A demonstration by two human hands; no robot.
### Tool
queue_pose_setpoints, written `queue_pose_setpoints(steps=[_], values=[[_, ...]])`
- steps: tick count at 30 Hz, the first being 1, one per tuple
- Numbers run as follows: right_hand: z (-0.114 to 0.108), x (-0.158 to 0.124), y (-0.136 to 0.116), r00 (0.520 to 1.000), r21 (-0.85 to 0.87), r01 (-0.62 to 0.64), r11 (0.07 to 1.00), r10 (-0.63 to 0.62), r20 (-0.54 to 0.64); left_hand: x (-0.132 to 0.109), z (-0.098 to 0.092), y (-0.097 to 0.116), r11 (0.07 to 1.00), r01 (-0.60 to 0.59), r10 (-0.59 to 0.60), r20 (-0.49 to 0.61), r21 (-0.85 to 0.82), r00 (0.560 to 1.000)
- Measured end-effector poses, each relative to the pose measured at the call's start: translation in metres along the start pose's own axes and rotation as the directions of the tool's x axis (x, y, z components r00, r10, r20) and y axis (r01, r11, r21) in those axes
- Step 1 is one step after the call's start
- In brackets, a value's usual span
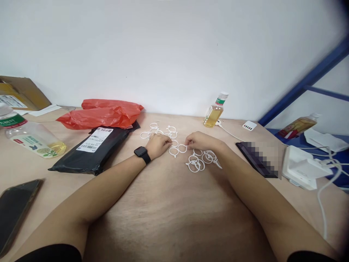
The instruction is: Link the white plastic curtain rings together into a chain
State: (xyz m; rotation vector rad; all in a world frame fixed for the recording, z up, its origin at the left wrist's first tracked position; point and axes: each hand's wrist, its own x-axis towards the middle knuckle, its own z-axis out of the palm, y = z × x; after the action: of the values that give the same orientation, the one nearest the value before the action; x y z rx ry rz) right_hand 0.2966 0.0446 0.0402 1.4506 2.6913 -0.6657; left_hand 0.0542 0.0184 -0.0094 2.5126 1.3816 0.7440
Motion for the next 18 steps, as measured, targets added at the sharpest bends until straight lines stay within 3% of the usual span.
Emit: queue_pose_setpoints(steps=[5,9,15,18], values=[[0.002,0.0,-0.003,0.992,0.079,0.077,0.994,-0.068,-0.103,0.002,0.002,-0.007,0.999,0.002,-0.005,-0.065,-0.039,0.998],[0.003,0.001,-0.001,0.983,0.037,0.092,0.995,-0.085,-0.161,0.003,0.003,-0.006,0.996,-0.006,-0.003,-0.106,-0.091,0.994],[0.001,0.0,-0.005,0.989,0.002,0.055,0.999,-0.054,-0.137,0.001,0.003,0.003,0.997,-0.068,0.065,-0.081,-0.045,0.995],[-0.003,-0.003,-0.004,0.993,0.041,0.005,0.999,0.0,-0.117,0.0,0.004,0.003,0.997,-0.049,0.04,-0.13,-0.064,0.991]])
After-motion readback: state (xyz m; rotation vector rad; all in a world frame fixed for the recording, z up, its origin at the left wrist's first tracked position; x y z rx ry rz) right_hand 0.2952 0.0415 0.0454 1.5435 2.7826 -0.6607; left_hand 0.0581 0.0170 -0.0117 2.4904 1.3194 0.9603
